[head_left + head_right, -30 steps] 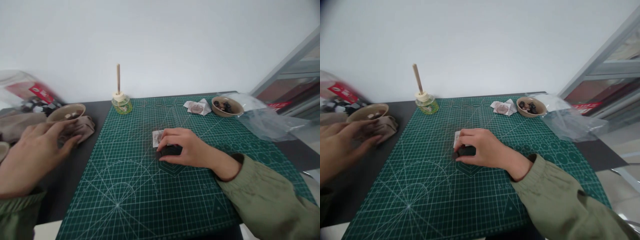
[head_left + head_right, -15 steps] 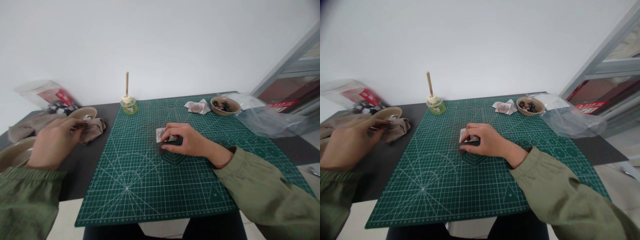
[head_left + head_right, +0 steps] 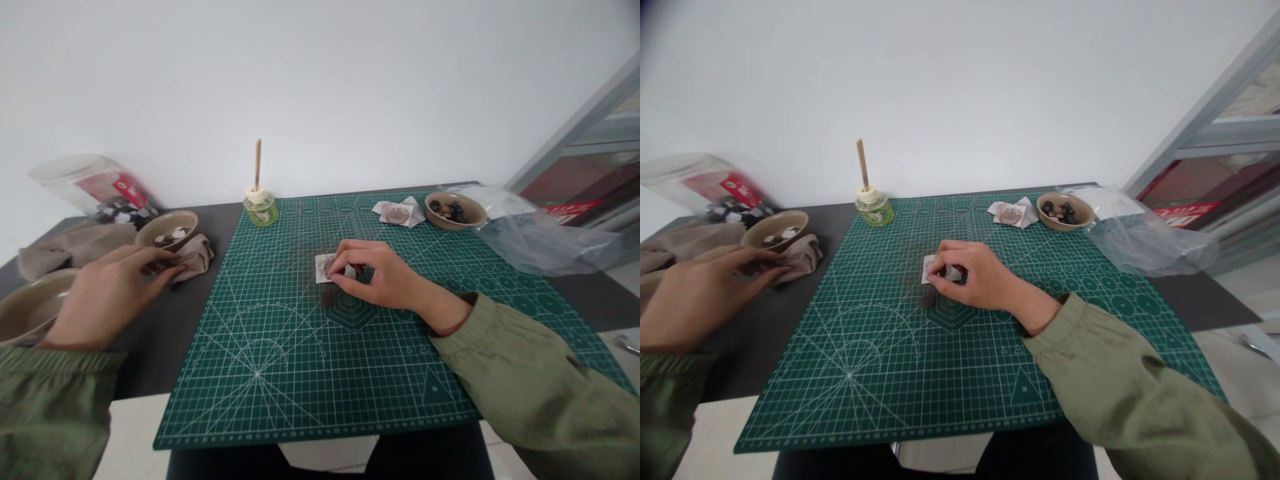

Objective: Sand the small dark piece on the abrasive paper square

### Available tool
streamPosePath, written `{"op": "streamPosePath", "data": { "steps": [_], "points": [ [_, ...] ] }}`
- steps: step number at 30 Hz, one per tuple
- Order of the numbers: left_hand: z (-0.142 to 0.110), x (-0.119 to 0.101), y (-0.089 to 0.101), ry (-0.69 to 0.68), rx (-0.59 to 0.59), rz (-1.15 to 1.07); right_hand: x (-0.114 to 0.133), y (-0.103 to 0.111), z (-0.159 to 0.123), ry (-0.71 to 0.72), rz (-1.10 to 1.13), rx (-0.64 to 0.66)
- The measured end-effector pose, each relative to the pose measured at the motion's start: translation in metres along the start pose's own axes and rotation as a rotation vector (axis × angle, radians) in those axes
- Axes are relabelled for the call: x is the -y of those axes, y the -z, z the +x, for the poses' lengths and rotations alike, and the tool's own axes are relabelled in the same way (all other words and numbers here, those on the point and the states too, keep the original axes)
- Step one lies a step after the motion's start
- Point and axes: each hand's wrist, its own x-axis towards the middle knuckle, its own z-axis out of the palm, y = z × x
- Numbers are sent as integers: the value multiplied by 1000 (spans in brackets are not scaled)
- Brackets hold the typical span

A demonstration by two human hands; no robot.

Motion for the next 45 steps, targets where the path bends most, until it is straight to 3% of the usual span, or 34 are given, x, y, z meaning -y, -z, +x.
{"op": "streamPosePath", "data": {
  "steps": [4, 11, 17, 21, 25, 28, 29, 32, 35, 41, 43, 45],
  "points": [
    [0, 0, 0, -25, 36, -41, 0, 0, 0, 4, -12, -28],
    [1, -10, 2, 13, -2, -74, 0, 0, 1, -2, -31, -2],
    [0, -37, 35, 21, 40, -70, 0, 1, 1, 0, -60, 28],
    [-11, -60, 56, 3, 56, -146, 0, 1, 0, 30, -110, 162],
    [-35, -85, 56, -89, 66, -443, 12, 1, 1, 64, -197, 224],
    [-57, -106, 47, -104, 108, -718, 36, -8, 11, 73, -218, 194],
    [-65, -113, 44, -87, 148, -856, 47, -13, 17, 92, -214, 176],
    [-84, -129, 39, 157, 287, -1593, 80, -36, 39, 206, -167, 100],
    [-98, -133, 41, 348, 191, -1893, 104, -59, 62, 293, -65, 46],
    [-115, -113, 39, 526, -72, -1994, 114, -82, 105, 432, 37, 124],
    [-118, -103, 35, 588, -161, -1995, 107, -90, 123, 341, -53, 198],
    [-120, -92, 31, 647, -239, -1975, 95, -103, 142, 120, -245, 277]
  ]
}}
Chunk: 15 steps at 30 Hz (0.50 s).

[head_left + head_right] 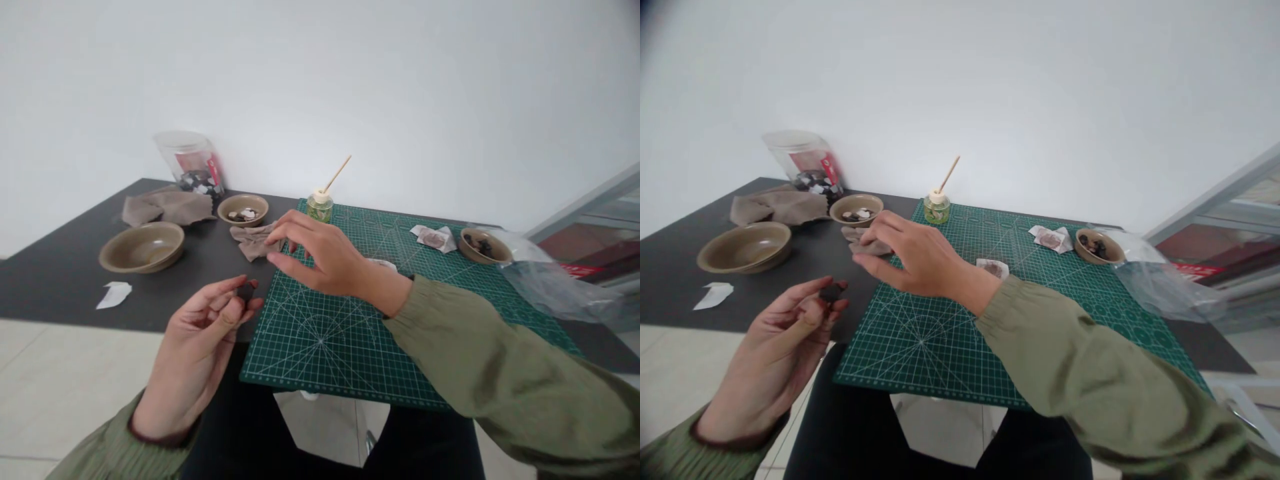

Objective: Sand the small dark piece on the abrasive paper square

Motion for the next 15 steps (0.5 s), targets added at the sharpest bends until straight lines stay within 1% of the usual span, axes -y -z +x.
{"op": "streamPosePath", "data": {
  "steps": [1, 3, 6, 8, 9, 10, 12, 14, 15],
  "points": [
    [2, -1, 5, -11, -32, 2, -6, -8, 10, -101, -70, 41],
    [4, -2, 14, -21, -77, 12, -19, -27, 29, -207, -142, 90],
    [5, -5, 22, -12, -99, 33, -34, -54, 49, -290, -198, 151],
    [3, -8, 26, 2, -91, 51, -39, -63, 57, -314, -205, 174],
    [2, -9, 27, 9, -82, 60, -40, -64, 58, -315, -200, 174],
    [2, -9, 27, 16, -68, 68, -40, -61, 59, -311, -189, 164],
    [2, -10, 25, 32, -30, 81, -38, -44, 53, -296, -160, 107],
    [3, -10, 18, 47, 26, 86, -33, -15, 35, -285, -129, 7],
    [4, -9, 12, 56, 60, 88, -30, 3, 22, -284, -115, -53]
  ]
}}
